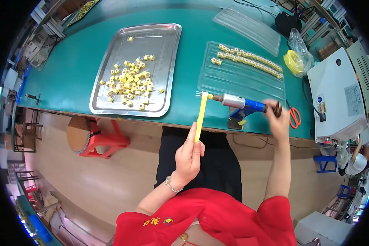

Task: Assembling small yellow plastic components onto a wire or strip using a manual winding tool and trimming with nippers.

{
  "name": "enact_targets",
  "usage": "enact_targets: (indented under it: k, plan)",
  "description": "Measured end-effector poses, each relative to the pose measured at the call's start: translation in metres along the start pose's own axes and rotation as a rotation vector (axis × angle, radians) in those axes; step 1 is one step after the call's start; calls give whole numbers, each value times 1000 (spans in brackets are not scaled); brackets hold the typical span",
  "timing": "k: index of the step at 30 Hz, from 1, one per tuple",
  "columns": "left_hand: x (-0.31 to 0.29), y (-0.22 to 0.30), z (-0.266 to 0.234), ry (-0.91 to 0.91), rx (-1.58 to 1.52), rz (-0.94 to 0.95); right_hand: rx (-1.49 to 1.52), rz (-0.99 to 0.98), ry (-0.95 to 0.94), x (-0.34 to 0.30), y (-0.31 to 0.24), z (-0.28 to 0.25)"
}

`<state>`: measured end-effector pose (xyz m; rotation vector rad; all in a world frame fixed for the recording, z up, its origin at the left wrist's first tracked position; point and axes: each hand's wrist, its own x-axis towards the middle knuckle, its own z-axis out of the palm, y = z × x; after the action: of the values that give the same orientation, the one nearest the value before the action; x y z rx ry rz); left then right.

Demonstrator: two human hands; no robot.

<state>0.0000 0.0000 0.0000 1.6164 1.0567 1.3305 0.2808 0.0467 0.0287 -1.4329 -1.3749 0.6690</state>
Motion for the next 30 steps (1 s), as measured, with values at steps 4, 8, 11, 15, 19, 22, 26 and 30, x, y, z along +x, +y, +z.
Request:
enact_targets:
  k: [4, 8, 11, 15, 19, 22, 26, 30]
  plan:
    - [0, 3, 8, 2, -1, -15, 70, 148, -194, -40, -50, -40]
    - [7, 0, 4, 5, -27, -19, 72, -149, 177, 5, -73, -15]
    - [15, 0, 10, 1, -57, -36, -105, -180, 173, 27, -25, 2]
    - [18, -2, 8, 7, -21, -28, 136, 198, -264, -32, -20, -29]
    - [24, -3, 7, -4, -24, -9, 150, -155, 103, -4, -75, -26]
    - [30, 0, 11, 6, -42, -27, 68, -85, 85, 29, -36, -11]
    - [38, 3, 12, 6, -70, -68, 126, 72, -17, -19, 8, -2]
    - [44, 3, 13, 5, -205, -139, 224, 197, -28, -49, -18, -3]
